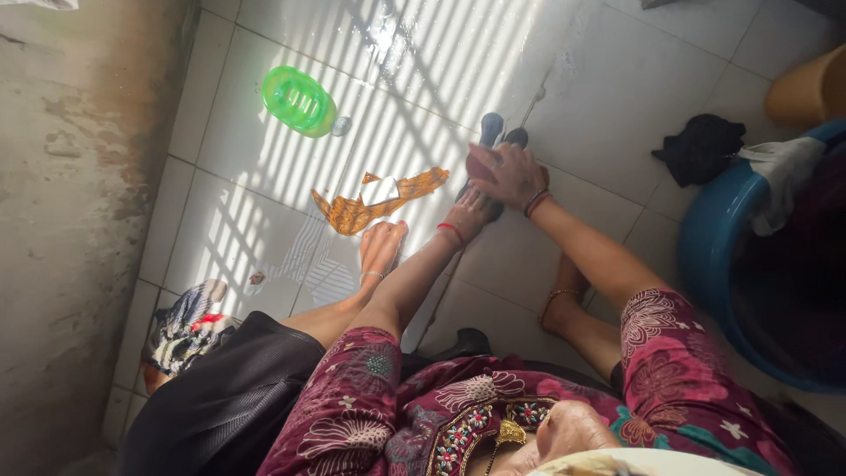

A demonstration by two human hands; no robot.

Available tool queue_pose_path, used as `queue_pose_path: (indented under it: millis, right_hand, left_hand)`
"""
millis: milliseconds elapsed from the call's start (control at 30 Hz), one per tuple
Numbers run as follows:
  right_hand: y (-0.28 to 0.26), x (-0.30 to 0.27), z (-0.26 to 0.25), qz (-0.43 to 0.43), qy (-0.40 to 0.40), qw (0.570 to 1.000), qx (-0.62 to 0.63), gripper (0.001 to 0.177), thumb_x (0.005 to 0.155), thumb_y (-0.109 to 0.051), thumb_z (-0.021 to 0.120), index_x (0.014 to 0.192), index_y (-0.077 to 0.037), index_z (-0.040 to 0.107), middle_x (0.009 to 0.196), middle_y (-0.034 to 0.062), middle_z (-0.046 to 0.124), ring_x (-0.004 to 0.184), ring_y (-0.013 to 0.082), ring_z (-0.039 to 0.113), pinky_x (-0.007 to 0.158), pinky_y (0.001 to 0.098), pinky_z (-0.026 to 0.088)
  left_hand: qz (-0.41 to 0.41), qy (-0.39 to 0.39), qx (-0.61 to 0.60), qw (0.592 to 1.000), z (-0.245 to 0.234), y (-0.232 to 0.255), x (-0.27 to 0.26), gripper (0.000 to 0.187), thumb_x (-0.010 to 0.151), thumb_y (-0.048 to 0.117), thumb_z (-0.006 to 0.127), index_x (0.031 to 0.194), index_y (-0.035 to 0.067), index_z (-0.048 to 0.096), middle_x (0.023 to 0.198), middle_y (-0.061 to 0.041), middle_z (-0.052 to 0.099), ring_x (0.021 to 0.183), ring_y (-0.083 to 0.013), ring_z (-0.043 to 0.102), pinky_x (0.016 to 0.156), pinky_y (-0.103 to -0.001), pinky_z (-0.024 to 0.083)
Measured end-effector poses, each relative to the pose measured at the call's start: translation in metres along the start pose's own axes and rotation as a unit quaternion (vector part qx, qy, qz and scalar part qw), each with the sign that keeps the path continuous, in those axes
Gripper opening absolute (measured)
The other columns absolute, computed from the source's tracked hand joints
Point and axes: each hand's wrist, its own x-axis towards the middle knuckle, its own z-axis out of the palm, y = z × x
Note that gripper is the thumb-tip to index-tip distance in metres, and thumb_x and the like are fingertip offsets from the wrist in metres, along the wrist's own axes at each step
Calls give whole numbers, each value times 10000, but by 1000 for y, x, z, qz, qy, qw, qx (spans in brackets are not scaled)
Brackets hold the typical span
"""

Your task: The person hand washes clothes on the floor, applying soap to garments and scrubbing them with a brush and by hand.

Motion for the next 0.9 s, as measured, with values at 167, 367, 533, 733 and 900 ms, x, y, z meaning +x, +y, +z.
queue_pose_path:
  millis: [167, 367, 533, 733, 900]
  right_hand:
    - [-33, -25, 35, -50, 28, 990, -129, 579, 959, -621, 558, 1490, -392, 528, 1148, 110, 589, 928, 246, 566, 799, 420, 433]
    - [35, 74, 8, 81, 62, 981, -163, 537, 1089, -497, 585, 1590, -305, 554, 1001, 95, 580, 921, 276, 551, 784, 426, 418]
    - [-5, 29, 5, -69, 104, 988, -95, 554, 1009, -582, 541, 1491, -308, 555, 1082, 81, 593, 978, 247, 569, 816, 417, 440]
    - [28, 69, -3, 16, 73, 987, -146, 544, 1036, -577, 558, 1515, -322, 594, 1002, 39, 573, 918, 238, 582, 765, 406, 453]
    - [-11, 32, 16, -68, 96, 986, -119, 498, 996, -564, 572, 1439, -338, 600, 958, 50, 587, 869, 237, 582, 750, 415, 456]
  left_hand:
    - [15, -121, -33, 992, 26, 7, -47, 337, 944, 154, 561, 1244, 39, 661, 1372, -187, 642, 1344, -360, 568, 1135, -451, 462]
    - [50, -53, 2, 997, 11, 12, -38, 464, 883, 144, 547, 1316, 14, 649, 1405, -198, 627, 1344, -327, 549, 1117, -441, 459]
    - [1, -168, -73, 983, 25, 7, -44, 422, 981, 161, 521, 1365, 26, 631, 1416, -178, 612, 1343, -329, 554, 1169, -463, 443]
    - [54, -54, 14, 997, 25, 8, -40, 479, 896, 133, 517, 1343, 5, 631, 1444, -199, 591, 1369, -330, 553, 1135, -448, 440]
    - [-26, -176, -121, 977, 16, 13, -41, 459, 1001, 137, 481, 1427, 0, 581, 1483, -224, 562, 1397, -329, 536, 1201, -451, 417]
